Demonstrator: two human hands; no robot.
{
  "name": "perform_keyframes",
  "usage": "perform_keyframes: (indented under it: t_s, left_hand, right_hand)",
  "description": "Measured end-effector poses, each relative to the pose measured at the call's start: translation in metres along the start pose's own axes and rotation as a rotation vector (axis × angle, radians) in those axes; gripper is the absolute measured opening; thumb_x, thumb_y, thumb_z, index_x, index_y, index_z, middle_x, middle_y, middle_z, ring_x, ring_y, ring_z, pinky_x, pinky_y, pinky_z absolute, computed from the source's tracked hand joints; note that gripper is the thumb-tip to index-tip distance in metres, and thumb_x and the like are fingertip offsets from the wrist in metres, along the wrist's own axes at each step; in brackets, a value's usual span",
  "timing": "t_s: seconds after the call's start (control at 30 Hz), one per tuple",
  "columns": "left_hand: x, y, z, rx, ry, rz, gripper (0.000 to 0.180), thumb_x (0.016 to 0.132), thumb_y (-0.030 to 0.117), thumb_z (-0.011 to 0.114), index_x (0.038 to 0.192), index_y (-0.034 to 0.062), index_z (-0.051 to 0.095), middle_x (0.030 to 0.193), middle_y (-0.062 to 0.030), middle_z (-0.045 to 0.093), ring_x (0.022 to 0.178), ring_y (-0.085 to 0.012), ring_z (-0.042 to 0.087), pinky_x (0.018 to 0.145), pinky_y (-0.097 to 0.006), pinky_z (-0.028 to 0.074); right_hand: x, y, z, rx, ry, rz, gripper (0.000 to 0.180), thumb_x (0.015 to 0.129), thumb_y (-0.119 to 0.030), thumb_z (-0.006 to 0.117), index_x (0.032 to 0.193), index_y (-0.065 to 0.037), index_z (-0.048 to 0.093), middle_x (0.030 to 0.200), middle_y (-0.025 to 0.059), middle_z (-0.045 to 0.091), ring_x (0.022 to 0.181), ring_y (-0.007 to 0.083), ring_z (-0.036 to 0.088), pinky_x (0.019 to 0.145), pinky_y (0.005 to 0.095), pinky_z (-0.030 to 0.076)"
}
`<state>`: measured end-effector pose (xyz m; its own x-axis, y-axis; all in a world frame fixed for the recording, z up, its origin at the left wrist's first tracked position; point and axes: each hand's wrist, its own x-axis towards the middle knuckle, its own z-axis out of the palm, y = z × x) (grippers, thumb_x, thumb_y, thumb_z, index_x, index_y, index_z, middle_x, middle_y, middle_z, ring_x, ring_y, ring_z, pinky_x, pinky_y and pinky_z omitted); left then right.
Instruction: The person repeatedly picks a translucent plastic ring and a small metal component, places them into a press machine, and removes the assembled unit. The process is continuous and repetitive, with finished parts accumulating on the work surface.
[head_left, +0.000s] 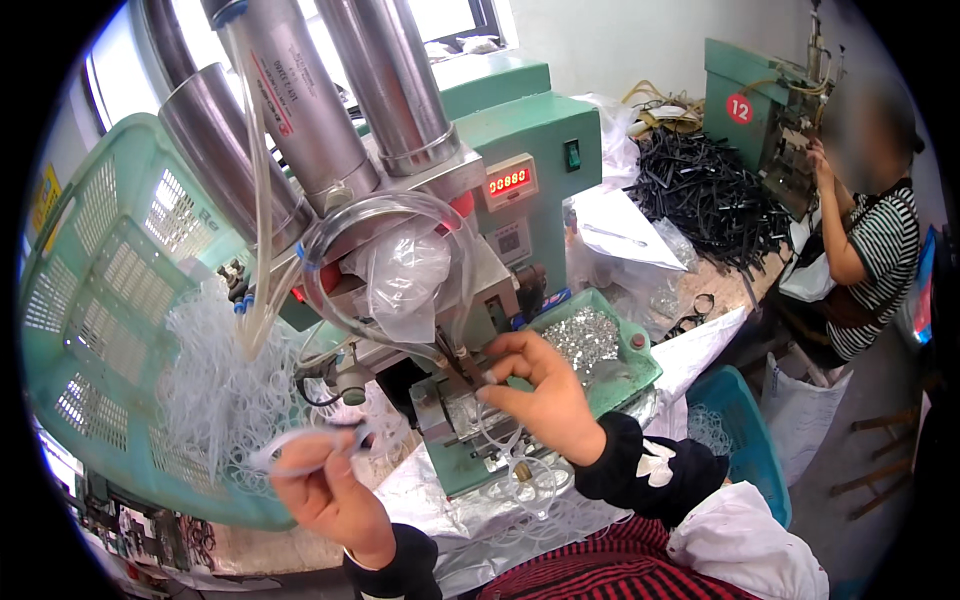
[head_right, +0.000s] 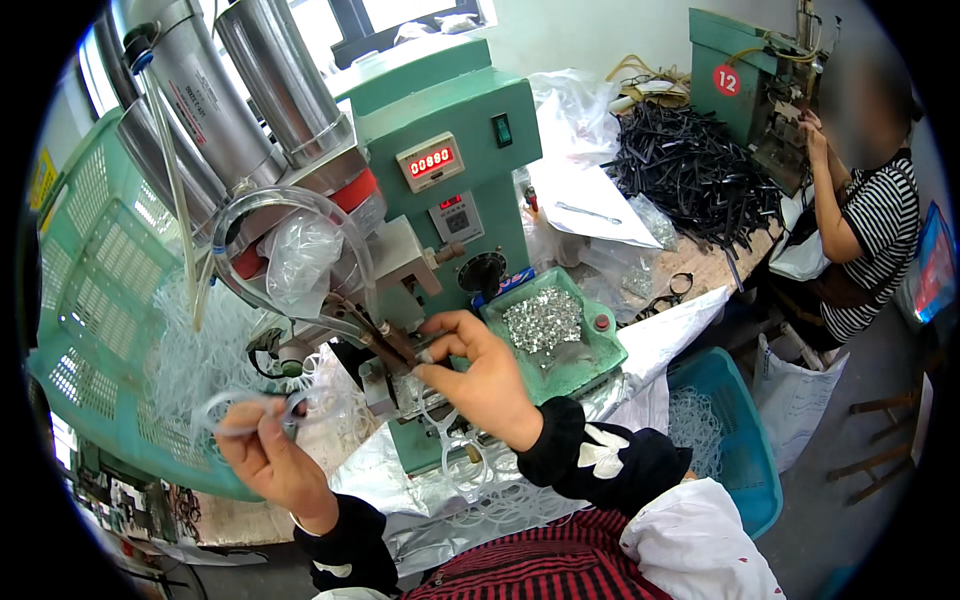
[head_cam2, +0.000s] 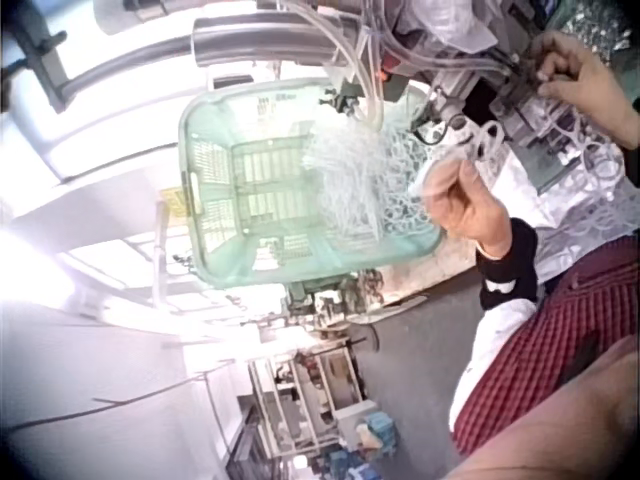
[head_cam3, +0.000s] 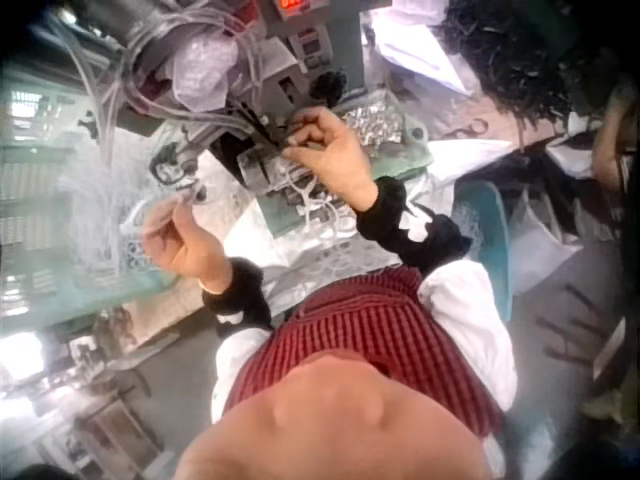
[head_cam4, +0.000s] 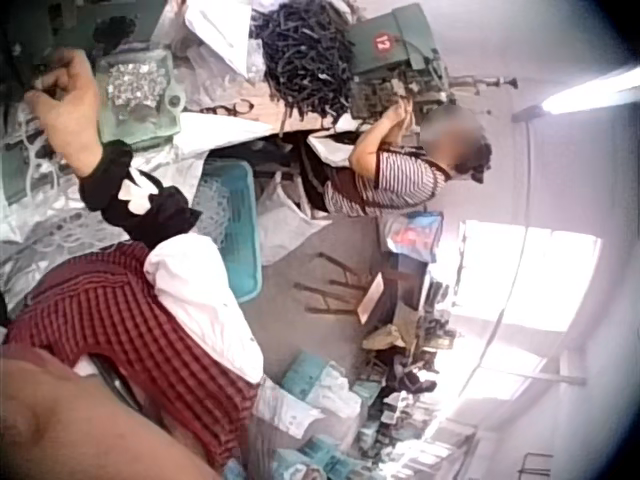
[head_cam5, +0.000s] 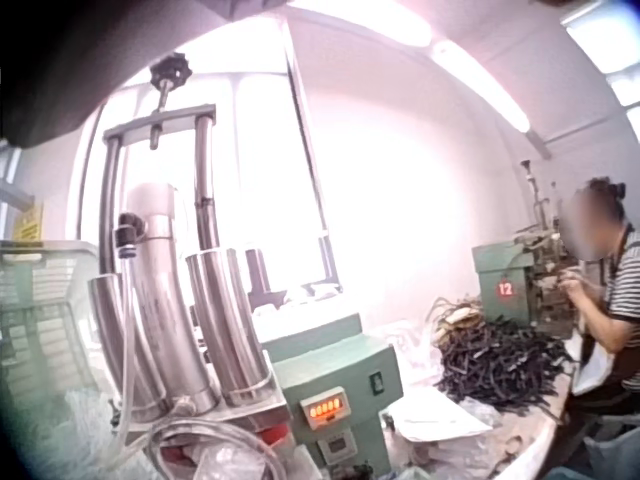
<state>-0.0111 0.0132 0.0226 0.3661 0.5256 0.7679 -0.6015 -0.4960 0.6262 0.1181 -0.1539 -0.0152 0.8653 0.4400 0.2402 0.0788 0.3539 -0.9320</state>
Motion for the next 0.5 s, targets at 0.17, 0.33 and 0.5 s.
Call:
perform_keyframes:
  t_s: [0.17, 0.33, 0.5]
  left_hand:
    - [0.018, -0.004, 0.02, 0.119, -0.05, 0.048, 0.007, 0.1, 0.003, 0.056, 0.101, 0.0014, 0.05, 0.097, -0.0083, 0.059, 0.089, -0.0152, 0.058, 0.086, -0.029, 0.047]
    - [0.021, 0.004, 0.024, 0.138, -0.064, -0.043, 0.007, 0.1, 0.003, 0.058, 0.1, 0.0015, 0.051, 0.096, -0.0079, 0.062, 0.09, -0.014, 0.06, 0.085, -0.027, 0.047]
    - [0.018, 0.002, 0.014, 0.189, -0.095, 0.032, 0.007, 0.1, 0.004, 0.058, 0.103, 0.0007, 0.052, 0.098, -0.0083, 0.062, 0.09, -0.0134, 0.062, 0.083, -0.025, 0.048]
  right_hand:
    - [-0.006, 0.008, 0.01, 0.043, 0.034, -0.057, 0.039, 0.081, 0.0, 0.073, 0.116, 0.0, 0.056, 0.085, -0.0002, 0.064, 0.08, 0.0061, 0.058, 0.075, 0.0229, 0.045]
    - [-0.008, 0.006, 0.013, 0.175, 0.102, 0.018, 0.04, 0.081, 0.004, 0.072, 0.117, 0.001, 0.055, 0.086, 0.0004, 0.065, 0.082, 0.0061, 0.058, 0.078, 0.0227, 0.044]
    - [-0.011, 0.008, 0.017, 0.11, 0.045, -0.062, 0.042, 0.081, 0.006, 0.071, 0.119, 0.002, 0.054, 0.085, 0.0002, 0.064, 0.082, 0.006, 0.059, 0.082, 0.0222, 0.044]
